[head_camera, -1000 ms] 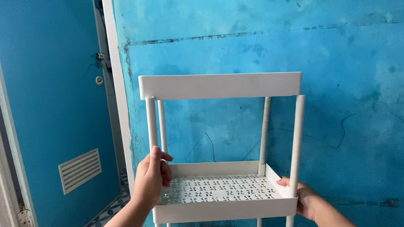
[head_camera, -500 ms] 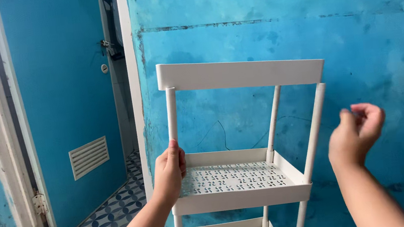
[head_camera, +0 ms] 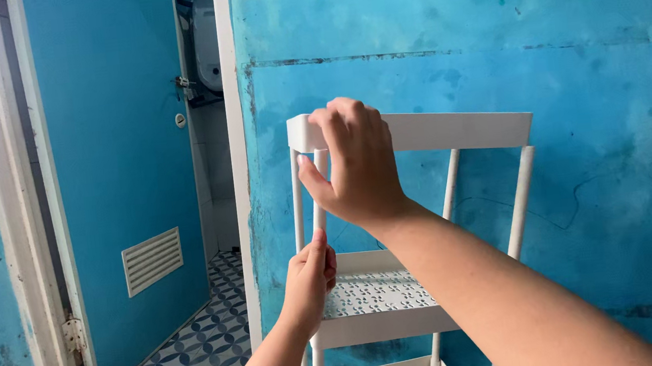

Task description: The person assembles a white plastic three-tier rolling cart by inserting vertical poles into the perforated shelves and securing them. They handle the shelves and poles one at a time, aligning and pushing the poles through the shelf holes to build the frame.

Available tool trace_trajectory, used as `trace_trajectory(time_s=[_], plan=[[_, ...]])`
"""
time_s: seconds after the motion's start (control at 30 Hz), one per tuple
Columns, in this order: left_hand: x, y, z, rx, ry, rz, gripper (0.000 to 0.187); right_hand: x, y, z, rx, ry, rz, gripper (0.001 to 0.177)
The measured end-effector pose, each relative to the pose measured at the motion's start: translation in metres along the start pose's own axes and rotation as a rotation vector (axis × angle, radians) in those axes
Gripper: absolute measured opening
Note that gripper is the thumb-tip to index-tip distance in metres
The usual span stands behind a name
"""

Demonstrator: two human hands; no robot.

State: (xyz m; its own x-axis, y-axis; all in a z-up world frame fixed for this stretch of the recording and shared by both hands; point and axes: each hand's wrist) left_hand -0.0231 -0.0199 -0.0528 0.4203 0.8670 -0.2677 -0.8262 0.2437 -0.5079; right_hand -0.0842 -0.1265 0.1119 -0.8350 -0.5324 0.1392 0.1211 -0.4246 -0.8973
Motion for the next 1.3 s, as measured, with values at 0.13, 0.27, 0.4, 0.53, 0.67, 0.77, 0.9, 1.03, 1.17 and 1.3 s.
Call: trace_trajectory(time_s=[0.13, 0.27, 0.4, 0.53, 0.67, 0.77, 0.9, 1.03, 1.17, 1.3], plan=[[-0.004, -0.001, -0.002, -0.012, 0.007, 0.01, 0.056, -0.02, -0.016, 0.009, -0.07, 0.03, 0.007, 0.059], [-0.017, 0.002, -0.009, -0.065, -0.074, 0.05, 0.055, -0.031, -0.023, 0.022, -0.288, 0.089, -0.12, 0.047], [-0.032, 0.011, -0.019, -0.081, -0.081, 0.0, 0.052, -0.016, -0.014, 0.034, -0.276, 0.033, -0.108, 0.032], [-0.029, 0.01, -0.014, -0.221, -0.23, -0.072, 0.048, 0.013, -0.007, 0.042, -0.255, -0.049, -0.141, 0.03], [-0.022, -0.027, 0.015, -0.616, -0.602, 0.503, 0.039, 0.055, -0.013, 0.048, -0.26, -0.134, -0.206, 0.035], [-0.023, -0.063, 0.042, -0.49, -0.84, 0.605, 0.051, 0.084, -0.027, 0.053, -0.565, -0.294, -0.448, 0.035], [-0.041, -0.096, 0.06, -0.204, -0.681, 0.462, 0.051, 0.099, -0.051, 0.053, -0.628, -0.205, -0.697, 0.03], [-0.041, -0.108, 0.063, -0.326, -0.712, 0.531, 0.034, 0.087, -0.067, 0.036, -0.509, 0.144, -0.816, 0.028], [-0.014, -0.111, 0.059, -0.271, -0.83, 0.48, 0.036, 0.053, -0.066, 0.004, -0.303, 0.624, -0.88, 0.033], [-0.001, -0.12, 0.046, -0.37, -0.859, 0.438, 0.035, 0.012, -0.069, -0.017, -0.239, 0.937, -0.978, 0.046]])
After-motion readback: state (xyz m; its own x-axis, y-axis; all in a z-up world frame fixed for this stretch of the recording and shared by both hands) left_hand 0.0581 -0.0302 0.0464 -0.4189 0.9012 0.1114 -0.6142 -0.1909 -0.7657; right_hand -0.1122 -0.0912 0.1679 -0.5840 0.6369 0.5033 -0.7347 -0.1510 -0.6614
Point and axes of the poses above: each hand's wrist, its own y-axis away from the middle knuckle, its own x-axis out of the back of the hand, z = x × y, and after that the axes turned 7 degrees about -z, right-handed
